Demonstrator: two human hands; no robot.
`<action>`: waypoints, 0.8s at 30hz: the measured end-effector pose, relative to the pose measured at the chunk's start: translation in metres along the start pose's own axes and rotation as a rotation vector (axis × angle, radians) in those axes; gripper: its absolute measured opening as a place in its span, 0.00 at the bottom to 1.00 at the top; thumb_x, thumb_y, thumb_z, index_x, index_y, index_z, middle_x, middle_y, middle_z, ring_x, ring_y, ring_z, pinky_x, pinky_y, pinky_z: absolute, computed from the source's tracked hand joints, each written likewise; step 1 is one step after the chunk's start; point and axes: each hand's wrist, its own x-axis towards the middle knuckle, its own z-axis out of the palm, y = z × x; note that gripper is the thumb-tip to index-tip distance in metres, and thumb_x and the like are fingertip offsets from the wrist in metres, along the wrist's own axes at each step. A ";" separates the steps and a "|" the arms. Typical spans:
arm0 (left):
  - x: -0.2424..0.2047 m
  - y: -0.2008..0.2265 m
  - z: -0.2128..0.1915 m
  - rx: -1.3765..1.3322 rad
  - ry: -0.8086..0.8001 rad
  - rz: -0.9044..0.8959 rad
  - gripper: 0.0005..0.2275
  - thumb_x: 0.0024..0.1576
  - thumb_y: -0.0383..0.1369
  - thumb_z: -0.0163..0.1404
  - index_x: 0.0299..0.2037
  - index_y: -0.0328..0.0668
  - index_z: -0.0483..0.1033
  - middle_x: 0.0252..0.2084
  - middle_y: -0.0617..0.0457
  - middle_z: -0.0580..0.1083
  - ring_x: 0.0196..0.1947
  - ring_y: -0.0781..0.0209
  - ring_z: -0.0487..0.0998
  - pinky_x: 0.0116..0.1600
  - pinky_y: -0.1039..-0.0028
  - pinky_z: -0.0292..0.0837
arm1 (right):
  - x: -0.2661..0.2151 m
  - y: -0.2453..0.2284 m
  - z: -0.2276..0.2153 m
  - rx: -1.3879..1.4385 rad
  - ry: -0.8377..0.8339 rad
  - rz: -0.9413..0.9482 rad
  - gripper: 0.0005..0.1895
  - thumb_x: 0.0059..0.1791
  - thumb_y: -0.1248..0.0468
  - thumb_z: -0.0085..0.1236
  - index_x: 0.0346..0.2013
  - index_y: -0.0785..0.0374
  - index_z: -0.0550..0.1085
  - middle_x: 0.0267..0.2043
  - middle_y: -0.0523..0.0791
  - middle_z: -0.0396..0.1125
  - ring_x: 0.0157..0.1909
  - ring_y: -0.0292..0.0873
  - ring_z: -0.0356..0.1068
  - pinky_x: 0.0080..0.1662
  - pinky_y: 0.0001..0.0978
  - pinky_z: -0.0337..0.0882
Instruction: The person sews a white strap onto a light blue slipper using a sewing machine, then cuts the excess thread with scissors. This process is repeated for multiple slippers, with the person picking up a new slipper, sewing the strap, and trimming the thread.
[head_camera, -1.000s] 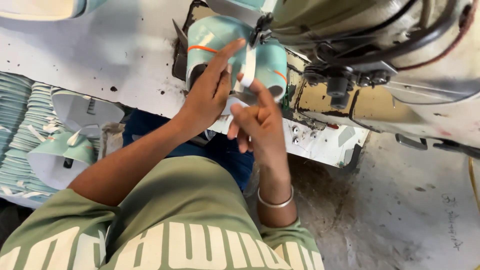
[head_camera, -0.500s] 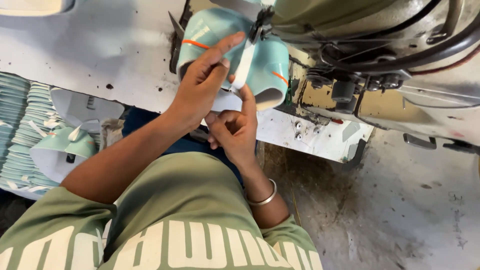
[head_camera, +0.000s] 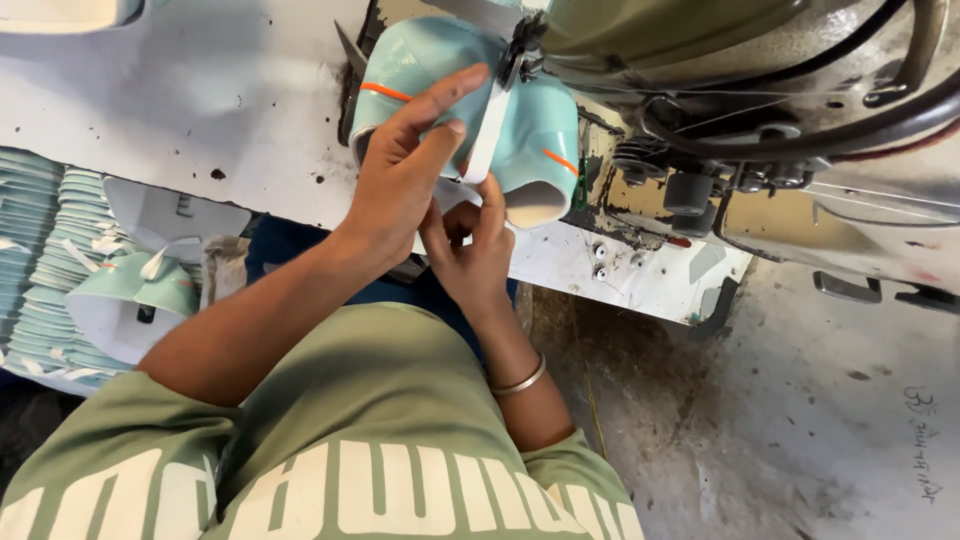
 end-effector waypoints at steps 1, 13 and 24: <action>0.000 -0.002 0.000 -0.036 0.015 -0.002 0.19 0.69 0.24 0.42 0.71 0.35 0.66 0.60 0.57 0.72 0.40 0.73 0.70 0.51 0.79 0.70 | 0.001 0.004 0.003 0.012 0.024 -0.004 0.32 0.52 0.69 0.63 0.67 0.68 0.58 0.21 0.43 0.69 0.22 0.29 0.69 0.29 0.21 0.65; 0.005 0.001 0.015 0.108 0.142 0.095 0.19 0.62 0.25 0.56 0.63 0.33 0.72 0.62 0.53 0.73 0.48 0.73 0.71 0.52 0.79 0.70 | 0.001 0.035 0.009 0.042 0.061 -0.079 0.31 0.53 0.73 0.61 0.68 0.67 0.59 0.22 0.42 0.65 0.23 0.31 0.66 0.31 0.22 0.64; 0.005 -0.005 0.004 0.219 0.090 0.159 0.19 0.64 0.24 0.58 0.65 0.35 0.72 0.65 0.51 0.73 0.62 0.71 0.72 0.67 0.78 0.69 | -0.005 -0.041 -0.042 -0.014 -0.063 -0.015 0.23 0.51 0.70 0.63 0.57 0.68 0.64 0.38 0.45 0.74 0.33 0.36 0.75 0.42 0.31 0.73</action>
